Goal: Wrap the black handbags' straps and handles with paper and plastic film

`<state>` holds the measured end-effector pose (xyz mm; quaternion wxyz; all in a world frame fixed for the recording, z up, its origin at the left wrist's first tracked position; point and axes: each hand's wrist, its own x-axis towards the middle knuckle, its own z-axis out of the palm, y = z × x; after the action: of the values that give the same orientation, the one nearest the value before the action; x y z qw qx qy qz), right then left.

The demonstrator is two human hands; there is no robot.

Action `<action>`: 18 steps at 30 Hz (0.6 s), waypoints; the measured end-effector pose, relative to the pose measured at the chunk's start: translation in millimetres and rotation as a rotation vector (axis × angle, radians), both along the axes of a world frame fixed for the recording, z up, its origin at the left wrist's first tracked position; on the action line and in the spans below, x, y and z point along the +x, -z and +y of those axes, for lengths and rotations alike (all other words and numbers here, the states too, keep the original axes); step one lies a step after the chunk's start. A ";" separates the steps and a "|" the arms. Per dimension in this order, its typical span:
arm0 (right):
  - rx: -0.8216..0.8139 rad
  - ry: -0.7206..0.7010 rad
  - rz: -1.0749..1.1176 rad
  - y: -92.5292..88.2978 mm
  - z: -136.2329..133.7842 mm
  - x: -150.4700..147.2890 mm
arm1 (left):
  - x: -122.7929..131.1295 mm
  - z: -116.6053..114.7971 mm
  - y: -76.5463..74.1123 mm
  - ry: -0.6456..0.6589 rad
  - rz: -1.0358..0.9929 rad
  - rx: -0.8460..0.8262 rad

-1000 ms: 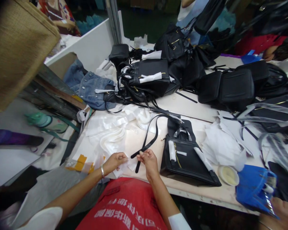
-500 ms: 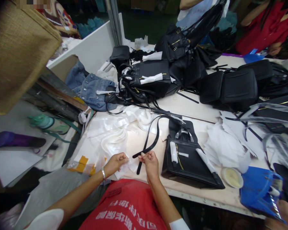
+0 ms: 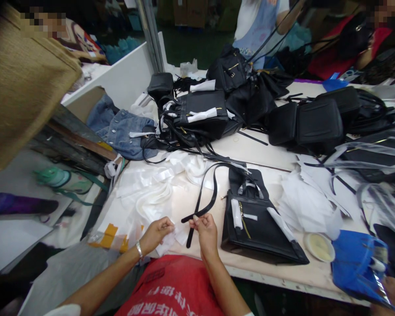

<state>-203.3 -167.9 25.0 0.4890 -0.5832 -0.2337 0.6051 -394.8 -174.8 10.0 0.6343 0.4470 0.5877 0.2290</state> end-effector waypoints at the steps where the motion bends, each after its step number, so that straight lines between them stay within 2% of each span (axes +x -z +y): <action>1: 0.003 0.000 0.003 -0.6 0.2 0.2 | 0.0 0.0 -0.4 0.001 0.001 -0.002; 8: 0.016 0.025 0.032 -5.7 -0.2 1.1 | -0.6 -1.6 -1.5 0.017 0.028 0.029; 18: 0.030 -0.012 0.042 -7.1 -4.0 3.4 | 1.6 -0.7 -2.7 0.052 0.051 0.052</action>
<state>-199.9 -171.9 32.1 0.4987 -0.5617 -0.2360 0.6165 -393.2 -175.4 12.7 0.6129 0.4841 0.5858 0.2163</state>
